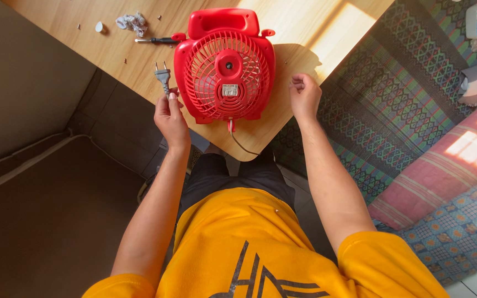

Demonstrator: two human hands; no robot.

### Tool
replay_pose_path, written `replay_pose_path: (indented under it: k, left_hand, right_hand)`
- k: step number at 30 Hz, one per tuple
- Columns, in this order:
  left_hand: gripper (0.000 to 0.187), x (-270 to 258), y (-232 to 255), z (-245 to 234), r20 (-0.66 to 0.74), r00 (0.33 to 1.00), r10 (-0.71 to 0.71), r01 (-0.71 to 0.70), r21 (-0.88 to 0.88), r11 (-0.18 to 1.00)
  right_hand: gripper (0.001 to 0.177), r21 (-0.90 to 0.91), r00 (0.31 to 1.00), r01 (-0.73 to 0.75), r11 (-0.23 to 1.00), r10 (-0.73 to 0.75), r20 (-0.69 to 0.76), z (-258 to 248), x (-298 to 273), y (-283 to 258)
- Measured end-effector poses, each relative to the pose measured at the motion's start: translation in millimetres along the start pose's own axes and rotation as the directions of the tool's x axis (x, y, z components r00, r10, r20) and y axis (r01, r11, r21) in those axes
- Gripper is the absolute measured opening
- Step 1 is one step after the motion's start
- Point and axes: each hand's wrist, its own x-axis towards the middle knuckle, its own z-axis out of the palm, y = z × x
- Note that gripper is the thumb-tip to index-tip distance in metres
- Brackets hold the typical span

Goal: The person assembles a red portable fan by attaching the front grille, inserting the fan blade, and securing the center cap. They then use a screwdriver to fasten screws on the back of the fan housing.

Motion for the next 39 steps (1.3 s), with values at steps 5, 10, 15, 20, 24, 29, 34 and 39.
replay_pose_path:
  k: [5, 10, 15, 20, 24, 29, 34, 39]
  left_hand:
    - [0.023, -32.4, 15.9, -1.8, 0.072, 0.992, -0.106, 0.117, -0.177, 0.977]
    - [0.024, -52.2, 18.9, -5.5, 0.155, 0.985, -0.070, 0.093, -0.149, 0.984]
    - [0.023, -64.4, 25.1, -10.5, 0.190, 0.981, -0.038, 0.066, -0.142, 0.988]
    - [0.019, -86.9, 46.8, -1.8, 0.209, 0.977, 0.038, -0.013, -0.118, 0.993]
    - [0.019, -111.6, 62.8, 18.2, 0.202, 0.977, 0.062, -0.034, -0.141, 0.989]
    - [0.018, -146.2, 73.7, 58.5, 0.179, 0.981, 0.068, -0.045, -0.132, 0.990]
    - [0.019, -165.0, 76.1, 92.6, 0.232, 0.972, -0.034, 0.030, 0.017, 0.999]
    - [0.018, -168.5, 61.4, 125.2, 0.348, 0.929, -0.122, 0.141, -0.031, 0.990]
  right_hand:
    - [0.019, -0.100, 0.998, 0.063, 0.993, -0.065, -0.015, 2.6, 0.2, 2.9]
    - [0.012, -0.163, 0.978, 0.202, 0.966, -0.208, -0.023, 0.4, -2.6, -2.4]
    - [0.010, -0.224, 0.947, 0.307, 0.925, -0.321, -0.030, 0.7, -6.7, 2.2]
    - [0.005, 0.014, 0.989, 0.115, 0.993, -0.113, -0.100, 2.5, 1.8, 14.2]
    - [0.006, 0.243, 0.999, 0.027, 0.970, -0.020, -0.029, 2.0, 6.6, 19.7]
    - [0.008, 0.467, 0.990, -0.060, 0.882, -0.009, 0.143, -9.5, 17.6, 7.2]
    - [0.007, 0.441, 0.967, 0.023, 0.897, -0.133, 0.218, -26.2, 49.8, -27.0]
    - [0.007, 0.510, 0.944, 0.066, 0.858, -0.219, 0.246, -14.7, 78.2, -50.3]
